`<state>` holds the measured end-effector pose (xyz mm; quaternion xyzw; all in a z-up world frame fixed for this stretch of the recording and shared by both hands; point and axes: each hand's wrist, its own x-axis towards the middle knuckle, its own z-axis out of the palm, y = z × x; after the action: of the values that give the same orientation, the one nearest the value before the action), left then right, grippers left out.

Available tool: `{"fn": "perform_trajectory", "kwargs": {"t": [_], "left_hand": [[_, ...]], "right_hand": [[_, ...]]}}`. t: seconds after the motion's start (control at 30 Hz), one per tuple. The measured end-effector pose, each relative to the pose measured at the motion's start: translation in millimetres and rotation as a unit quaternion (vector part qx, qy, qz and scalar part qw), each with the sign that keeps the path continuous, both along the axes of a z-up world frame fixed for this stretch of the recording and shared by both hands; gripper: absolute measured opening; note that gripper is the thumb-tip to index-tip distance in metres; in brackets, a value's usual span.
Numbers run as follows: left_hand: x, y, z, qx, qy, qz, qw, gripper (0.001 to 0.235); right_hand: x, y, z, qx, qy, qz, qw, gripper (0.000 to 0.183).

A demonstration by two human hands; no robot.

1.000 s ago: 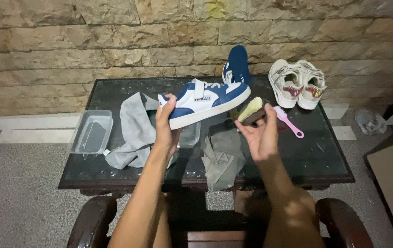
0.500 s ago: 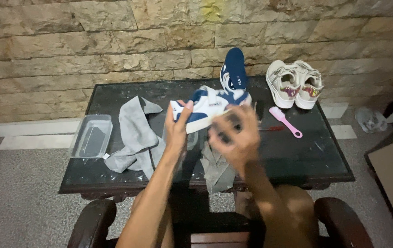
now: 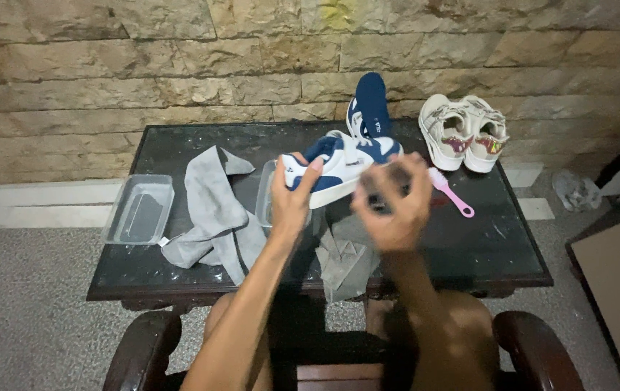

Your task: The person scrubs a blue and white sneaker with a brush and wipes it with a cloth. They alternate between brushing and wiping the shoe's upper and sides while holding it in one hand.

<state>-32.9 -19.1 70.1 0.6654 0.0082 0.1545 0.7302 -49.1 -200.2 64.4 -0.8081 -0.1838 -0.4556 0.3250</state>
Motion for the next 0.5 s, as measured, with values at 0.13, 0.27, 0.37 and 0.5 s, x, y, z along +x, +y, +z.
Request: {"fn": "perform_trajectory", "kwargs": {"t": [0.13,0.27,0.37,0.5], "left_hand": [[-5,-7,12,-0.044,0.019,-0.003,0.999,0.043],[-13,-4,12,-0.047,0.017,0.008,0.999,0.048],[-10,-11,15,-0.040,0.011,0.009,0.999,0.046],[-14,-6,20,-0.042,0.011,0.019,0.999,0.047]], "right_hand": [[-10,17,5,-0.018,0.007,0.056,0.998,0.039],[-1,-1,1,0.050,0.022,-0.001,0.998,0.039],[-19,21,4,0.007,0.025,0.038,0.999,0.042],[7,-8,4,0.039,0.021,0.021,0.999,0.039]]}}
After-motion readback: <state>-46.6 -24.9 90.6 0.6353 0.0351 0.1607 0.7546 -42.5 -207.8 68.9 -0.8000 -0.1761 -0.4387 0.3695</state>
